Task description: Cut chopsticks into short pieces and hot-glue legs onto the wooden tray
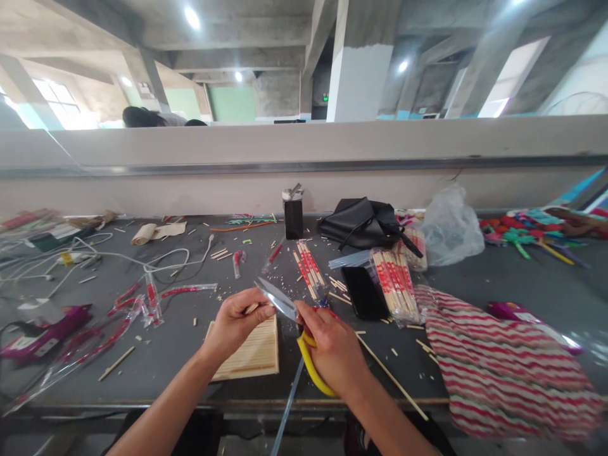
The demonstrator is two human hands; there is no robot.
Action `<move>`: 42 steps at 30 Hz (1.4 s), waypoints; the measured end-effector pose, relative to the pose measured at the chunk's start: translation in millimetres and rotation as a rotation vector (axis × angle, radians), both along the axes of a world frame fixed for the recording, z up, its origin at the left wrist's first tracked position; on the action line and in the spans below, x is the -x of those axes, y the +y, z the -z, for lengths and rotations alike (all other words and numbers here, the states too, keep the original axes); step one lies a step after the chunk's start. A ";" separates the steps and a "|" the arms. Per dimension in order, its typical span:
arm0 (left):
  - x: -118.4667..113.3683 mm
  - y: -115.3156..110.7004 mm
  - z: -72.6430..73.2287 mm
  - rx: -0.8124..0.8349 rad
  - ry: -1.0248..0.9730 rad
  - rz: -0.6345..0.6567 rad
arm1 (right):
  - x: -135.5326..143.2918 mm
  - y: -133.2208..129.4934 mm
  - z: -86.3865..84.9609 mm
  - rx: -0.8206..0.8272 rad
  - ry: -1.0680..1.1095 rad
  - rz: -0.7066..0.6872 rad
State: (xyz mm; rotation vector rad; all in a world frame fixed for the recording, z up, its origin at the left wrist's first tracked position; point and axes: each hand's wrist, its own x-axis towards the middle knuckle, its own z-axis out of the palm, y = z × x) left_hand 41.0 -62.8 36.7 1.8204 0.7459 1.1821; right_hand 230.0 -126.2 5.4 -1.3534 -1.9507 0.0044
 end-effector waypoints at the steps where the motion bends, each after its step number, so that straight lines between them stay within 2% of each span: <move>1: -0.5 -0.2 0.9 0.028 -0.018 -0.004 | -0.3 0.9 1.1 -0.034 0.005 0.018; 5: -2.2 -2.2 4.1 0.188 -0.110 0.014 | -2.3 4.9 4.2 -0.130 0.083 0.068; 8: -2.2 -3.2 4.5 0.292 -0.178 0.055 | -3.8 7.2 5.8 -0.105 0.120 0.081; 17: -2.7 -1.3 5.3 0.334 -0.185 0.081 | -1.3 3.6 2.4 -0.003 0.120 0.009; 22: -3.2 -1.3 3.6 0.398 -0.203 0.171 | 1.2 1.7 -4.8 0.059 0.084 0.009; 26: -2.3 -0.8 2.2 0.518 -0.310 0.276 | 0.4 3.4 0.3 0.054 0.099 0.011; 29: -1.0 -0.3 1.4 0.581 -0.363 0.302 | -1.3 6.1 6.9 0.017 0.135 0.018; 34: 1.1 2.1 3.8 0.562 -0.373 0.276 | -0.4 6.4 5.1 0.042 0.153 -0.003; 40: -1.0 3.8 7.2 0.522 -0.290 0.116 | 2.8 4.3 1.9 0.069 0.144 0.004; 42: -3.1 2.4 5.4 0.559 -0.319 0.117 | 3.4 4.9 5.1 0.042 0.195 0.019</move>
